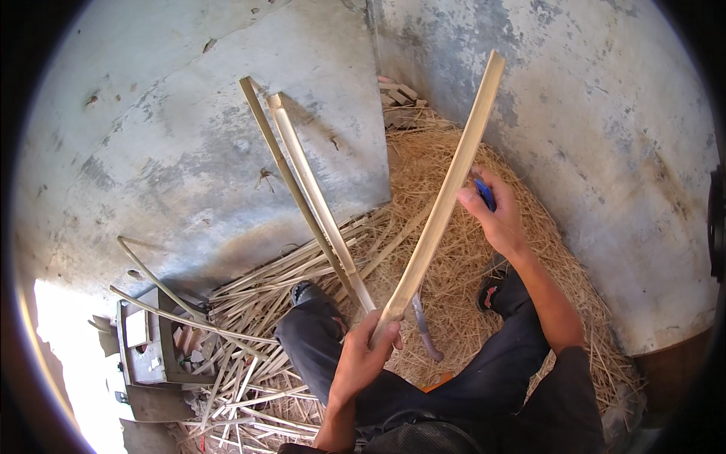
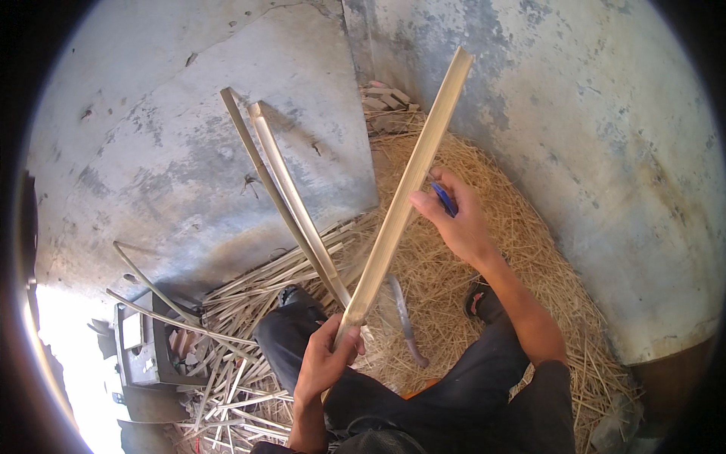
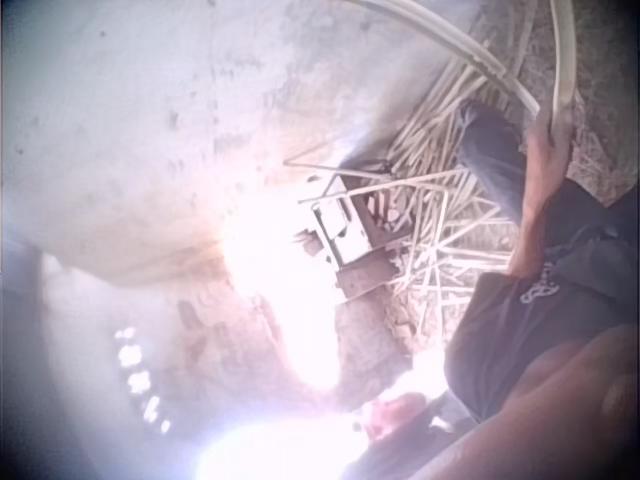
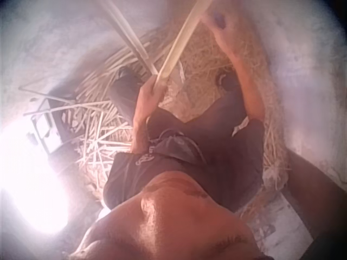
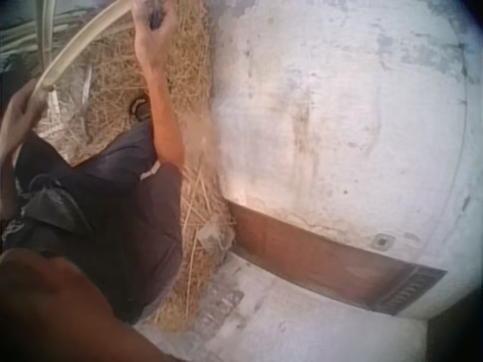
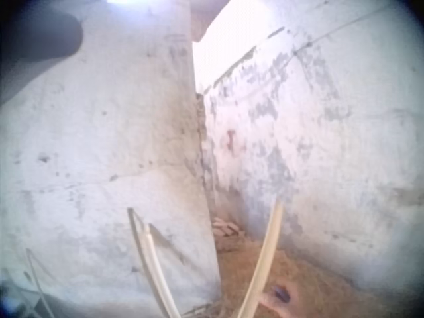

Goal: The person sits on a straw-covered floor and uses a knife to shave the surface of a long bamboo strip. They hold the strip with their left hand and repeatedly scrape the blade along its length to smooth it, occasionally rotating the strip to work on different sides.

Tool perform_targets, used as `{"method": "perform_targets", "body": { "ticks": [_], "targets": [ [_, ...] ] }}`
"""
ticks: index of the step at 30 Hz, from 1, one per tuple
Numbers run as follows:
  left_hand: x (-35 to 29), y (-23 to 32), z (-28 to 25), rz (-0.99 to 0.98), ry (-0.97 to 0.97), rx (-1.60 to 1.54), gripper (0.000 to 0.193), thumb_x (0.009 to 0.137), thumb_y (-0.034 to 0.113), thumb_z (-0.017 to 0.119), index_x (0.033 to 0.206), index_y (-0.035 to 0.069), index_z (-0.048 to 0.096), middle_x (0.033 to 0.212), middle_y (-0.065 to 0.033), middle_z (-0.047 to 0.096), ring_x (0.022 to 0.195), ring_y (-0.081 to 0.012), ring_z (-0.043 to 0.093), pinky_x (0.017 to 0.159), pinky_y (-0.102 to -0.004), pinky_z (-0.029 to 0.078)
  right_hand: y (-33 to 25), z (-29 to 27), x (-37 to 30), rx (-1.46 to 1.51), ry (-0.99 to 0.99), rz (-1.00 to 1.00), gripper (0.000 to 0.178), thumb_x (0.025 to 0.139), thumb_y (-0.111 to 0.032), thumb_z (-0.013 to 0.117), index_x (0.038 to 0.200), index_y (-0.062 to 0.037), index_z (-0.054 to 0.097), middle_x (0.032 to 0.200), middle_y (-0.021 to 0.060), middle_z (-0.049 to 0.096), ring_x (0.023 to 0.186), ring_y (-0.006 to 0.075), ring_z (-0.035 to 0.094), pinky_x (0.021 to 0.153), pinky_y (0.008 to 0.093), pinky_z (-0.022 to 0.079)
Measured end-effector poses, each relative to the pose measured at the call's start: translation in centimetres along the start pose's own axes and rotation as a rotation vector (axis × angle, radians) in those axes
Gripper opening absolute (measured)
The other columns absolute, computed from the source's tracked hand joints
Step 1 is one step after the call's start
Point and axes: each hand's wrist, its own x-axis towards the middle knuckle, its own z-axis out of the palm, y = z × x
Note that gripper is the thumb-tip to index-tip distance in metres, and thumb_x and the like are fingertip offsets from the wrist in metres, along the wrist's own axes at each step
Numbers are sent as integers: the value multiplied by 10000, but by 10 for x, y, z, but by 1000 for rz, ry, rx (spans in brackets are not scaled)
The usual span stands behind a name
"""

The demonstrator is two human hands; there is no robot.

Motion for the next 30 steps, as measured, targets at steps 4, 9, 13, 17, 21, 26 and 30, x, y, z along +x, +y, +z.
{"method": "perform_targets", "body": {
  "ticks": [4,9,13,17,21,26,30],
  "targets": [
    [-1,4,-1,50,-25,-33,468,1196,358,472,1382,-21,675,781,42,532,643,-44,430,583,-231,339,-18,-12,-7,-88,-124,-54,340,1064,-376,667,1165,-52,688,814,37,681,703,137,646,631,336,480],
    [-2,15,2,67,9,-74,568,1217,402,359,1402,-36,670,807,42,500,685,-48,407,620,-230,343,-42,9,-50,-330,-214,-274,309,1079,-386,675,1106,-78,697,842,83,696,684,252,690,593,378,519],
    [2,12,1,50,13,-54,553,1223,375,353,1316,-45,700,810,29,524,699,-60,440,636,-242,375,-38,23,-80,-395,-293,-453,308,1022,-385,741,1090,-86,711,882,77,699,691,274,701,575,385,535],
    [-1,18,5,56,30,-78,511,1215,360,410,921,2,626,781,-4,569,721,-94,532,672,-287,460,-46,26,-91,-435,-343,-432,304,971,-367,800,1092,-95,737,862,59,684,675,247,691,563,370,529],
    [-1,23,8,109,41,-125,481,1214,320,432,935,-14,636,791,-9,590,718,-103,564,675,-294,486,-49,32,-91,-399,-245,-479,336,940,-355,844,1069,-53,773,807,63,685,604,227,659,533,357,507],
    [-1,24,9,157,67,-131,406,1202,284,480,1176,-44,718,808,1,589,742,-92,557,679,-279,482,-52,34,-94,-414,-199,-490,320,925,-361,849,1099,-103,775,769,42,647,611,220,646,540,363,514],
    [2,20,13,218,127,-66,432,1197,304,501,1351,-46,701,831,26,550,750,-63,480,654,-251,422,-54,35,-97,-412,-206,-486,318,913,-346,864,1099,-104,776,763,44,641,599,219,639,533,363,512]
  ]
}}
